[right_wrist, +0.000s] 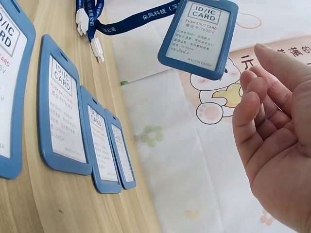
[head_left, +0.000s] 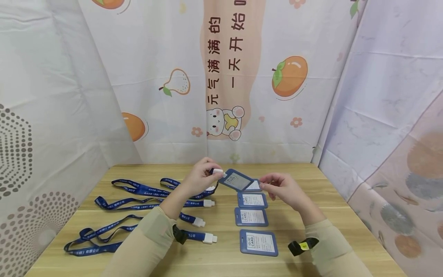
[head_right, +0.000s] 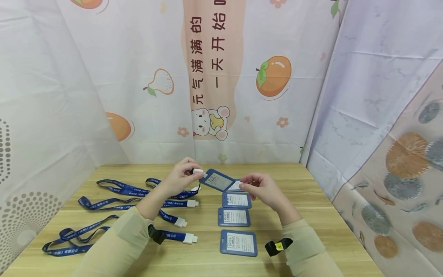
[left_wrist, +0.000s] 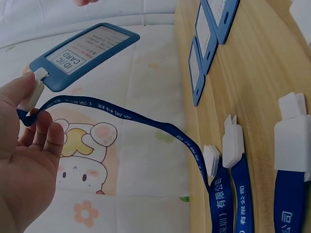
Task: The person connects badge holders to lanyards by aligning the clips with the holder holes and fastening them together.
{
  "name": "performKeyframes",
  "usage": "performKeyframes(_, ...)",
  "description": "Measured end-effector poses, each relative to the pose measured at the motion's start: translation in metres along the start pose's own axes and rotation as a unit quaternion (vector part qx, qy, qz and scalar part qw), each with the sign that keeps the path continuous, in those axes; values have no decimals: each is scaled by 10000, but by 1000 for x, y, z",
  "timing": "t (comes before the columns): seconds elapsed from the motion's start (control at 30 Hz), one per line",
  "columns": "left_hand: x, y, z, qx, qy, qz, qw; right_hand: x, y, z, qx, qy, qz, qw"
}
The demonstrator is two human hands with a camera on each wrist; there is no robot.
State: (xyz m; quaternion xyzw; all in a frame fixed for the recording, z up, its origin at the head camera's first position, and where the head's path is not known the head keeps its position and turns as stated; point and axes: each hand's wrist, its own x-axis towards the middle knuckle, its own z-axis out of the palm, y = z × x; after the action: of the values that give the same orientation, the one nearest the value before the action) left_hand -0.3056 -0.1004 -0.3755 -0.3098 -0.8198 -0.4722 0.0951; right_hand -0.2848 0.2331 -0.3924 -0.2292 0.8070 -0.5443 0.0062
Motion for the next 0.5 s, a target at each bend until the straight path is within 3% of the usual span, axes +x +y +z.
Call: performKeyframes(0.5, 21, -6, -17, 91, 448, -256, 9986, 2, -5, -2, -45, 163, -79, 9998)
